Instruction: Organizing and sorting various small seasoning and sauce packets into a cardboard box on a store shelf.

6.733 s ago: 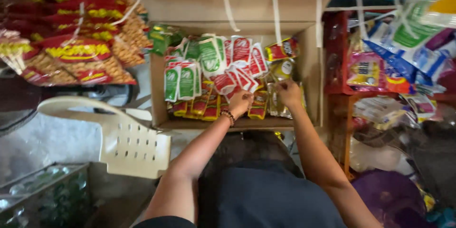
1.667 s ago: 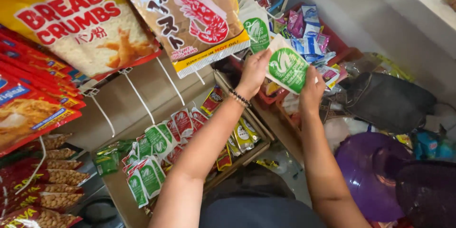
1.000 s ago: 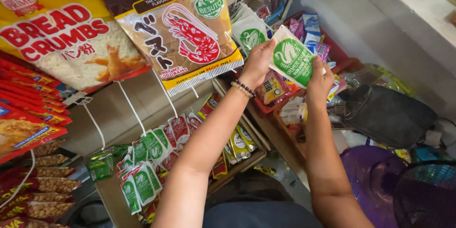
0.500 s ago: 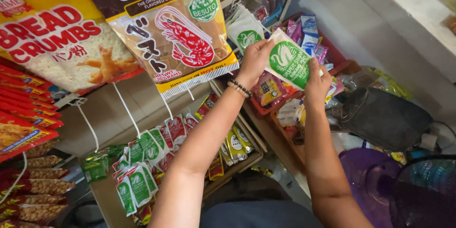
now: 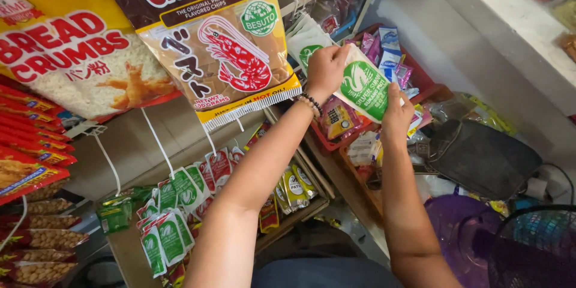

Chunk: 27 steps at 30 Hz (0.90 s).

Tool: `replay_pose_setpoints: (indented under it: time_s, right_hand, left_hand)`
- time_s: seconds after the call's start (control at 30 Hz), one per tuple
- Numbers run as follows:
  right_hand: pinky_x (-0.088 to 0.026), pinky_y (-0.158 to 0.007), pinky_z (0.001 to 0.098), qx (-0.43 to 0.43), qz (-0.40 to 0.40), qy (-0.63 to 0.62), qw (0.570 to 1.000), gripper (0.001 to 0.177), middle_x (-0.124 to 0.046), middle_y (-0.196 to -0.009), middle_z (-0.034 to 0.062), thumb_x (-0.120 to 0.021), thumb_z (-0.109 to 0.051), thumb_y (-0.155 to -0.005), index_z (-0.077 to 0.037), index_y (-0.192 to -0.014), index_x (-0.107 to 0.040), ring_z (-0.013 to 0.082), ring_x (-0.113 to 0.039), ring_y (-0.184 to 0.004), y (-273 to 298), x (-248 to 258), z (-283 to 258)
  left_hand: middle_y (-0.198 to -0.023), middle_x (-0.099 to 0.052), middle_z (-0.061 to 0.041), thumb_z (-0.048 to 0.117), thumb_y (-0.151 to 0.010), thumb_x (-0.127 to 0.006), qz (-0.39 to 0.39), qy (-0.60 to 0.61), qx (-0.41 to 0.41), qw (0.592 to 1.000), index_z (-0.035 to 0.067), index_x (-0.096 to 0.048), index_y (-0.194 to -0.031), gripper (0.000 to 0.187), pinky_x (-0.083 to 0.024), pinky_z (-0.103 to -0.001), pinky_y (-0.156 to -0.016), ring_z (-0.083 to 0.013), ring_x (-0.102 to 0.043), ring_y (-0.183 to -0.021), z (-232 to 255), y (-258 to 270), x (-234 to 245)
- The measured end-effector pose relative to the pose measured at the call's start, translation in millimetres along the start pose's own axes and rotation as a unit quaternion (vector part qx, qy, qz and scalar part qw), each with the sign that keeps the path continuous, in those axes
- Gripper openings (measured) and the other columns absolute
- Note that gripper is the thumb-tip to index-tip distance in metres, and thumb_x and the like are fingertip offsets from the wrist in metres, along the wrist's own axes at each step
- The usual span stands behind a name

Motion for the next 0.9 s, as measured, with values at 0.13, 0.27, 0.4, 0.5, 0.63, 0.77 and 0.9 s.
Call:
replay_pose_setpoints:
  time_s: [0.13,0.27,0.4,0.5,0.63,0.77,0.9]
  right_hand:
    - [-0.04,-0.062,0.0226,-0.042,0.024,-0.005,0.999,0.037,-0.061,-0.082,-0.0059,-0.066,-0.039,-0.104,-0.003,-0.096,-0.069,0.0039,-0.049,-0.071,-3,2,23]
    - [-0.042,-0.059,0.0281,-0.115,-0.002,-0.013,0.993,0.043,-0.064,-0.085,-0.0002,-0.064,-0.045,-0.103,-0.003,-0.102,-0.069,0.0109,-0.054,-0.07,-4,-9,53]
    - [-0.054,-0.056,0.0367,-0.209,-0.043,0.022,0.977,0.05,-0.07,-0.093,0.0047,-0.057,-0.055,-0.097,-0.008,-0.11,-0.069,0.0174,-0.067,-0.077,-2,-36,70]
    - [-0.062,-0.067,0.0444,-0.238,-0.067,-0.048,0.968,0.048,-0.071,-0.105,0.0056,-0.057,-0.052,-0.099,-0.008,-0.119,-0.061,0.0207,-0.071,-0.09,-11,-52,105]
    - [-0.066,-0.078,0.0491,-0.261,-0.115,-0.12,0.951,0.048,-0.071,-0.113,0.008,-0.054,-0.048,-0.099,-0.007,-0.125,-0.057,0.0234,-0.072,-0.099,-16,-82,123]
    - [-0.063,-0.081,0.0509,-0.258,-0.119,-0.133,0.95,0.046,-0.068,-0.12,0.0103,-0.051,-0.047,-0.103,-0.008,-0.128,-0.057,0.0276,-0.07,-0.105,-22,-100,139]
    - [-0.06,-0.082,0.0486,-0.256,-0.119,-0.148,0.948,0.047,-0.066,-0.125,0.0101,-0.049,-0.046,-0.104,-0.008,-0.131,-0.054,0.0269,-0.068,-0.108,-21,-112,133]
  left_hand:
    - [-0.062,-0.06,-0.022,0.033,-0.097,-0.064,-0.011,-0.016,0.015,1.0,0.0,-0.065,-0.069,0.044,-0.041,-0.047,-0.054,-0.0398,-0.057,-0.055,-2,1,0]
    - [-0.072,-0.065,-0.023,0.031,-0.096,-0.064,-0.017,-0.072,0.02,0.997,0.0,-0.067,-0.073,0.039,-0.046,-0.051,-0.059,-0.0433,-0.063,-0.069,-13,-1,2]
    - [-0.082,-0.071,-0.02,0.025,-0.093,-0.064,-0.027,-0.09,0.016,0.995,0.004,-0.071,-0.081,0.025,-0.052,-0.053,-0.066,-0.0436,-0.067,-0.08,-29,-5,4]
    - [-0.086,-0.073,-0.018,0.021,-0.09,-0.063,0.002,-0.142,0.058,0.988,0.009,-0.073,-0.087,0.016,-0.054,-0.052,-0.071,-0.0418,-0.069,-0.084,-40,-6,1]
    - [-0.084,-0.074,-0.015,0.018,-0.086,-0.063,0.003,-0.228,0.095,0.969,0.014,-0.074,-0.088,0.012,-0.053,-0.055,-0.072,-0.04,-0.071,-0.084,-15,-8,16]
    - [-0.101,-0.074,-0.016,0.021,-0.091,-0.062,0.017,-0.262,0.123,0.957,0.013,-0.072,-0.096,0.013,-0.051,-0.052,-0.089,-0.039,-0.068,-0.1,-25,-9,15]
    - [-0.141,-0.054,-0.031,0.015,-0.088,-0.065,0.085,-0.233,0.087,0.965,-0.001,-0.059,-0.123,0.039,-0.042,-0.052,-0.111,-0.047,-0.052,-0.13,-39,7,8]
Point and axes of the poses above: each hand's wrist, its own y-axis away from the middle knuckle, its own x-axis out of the back of the hand, z = x × y, the point moved 7 cm from there along -y, towards the middle knuckle
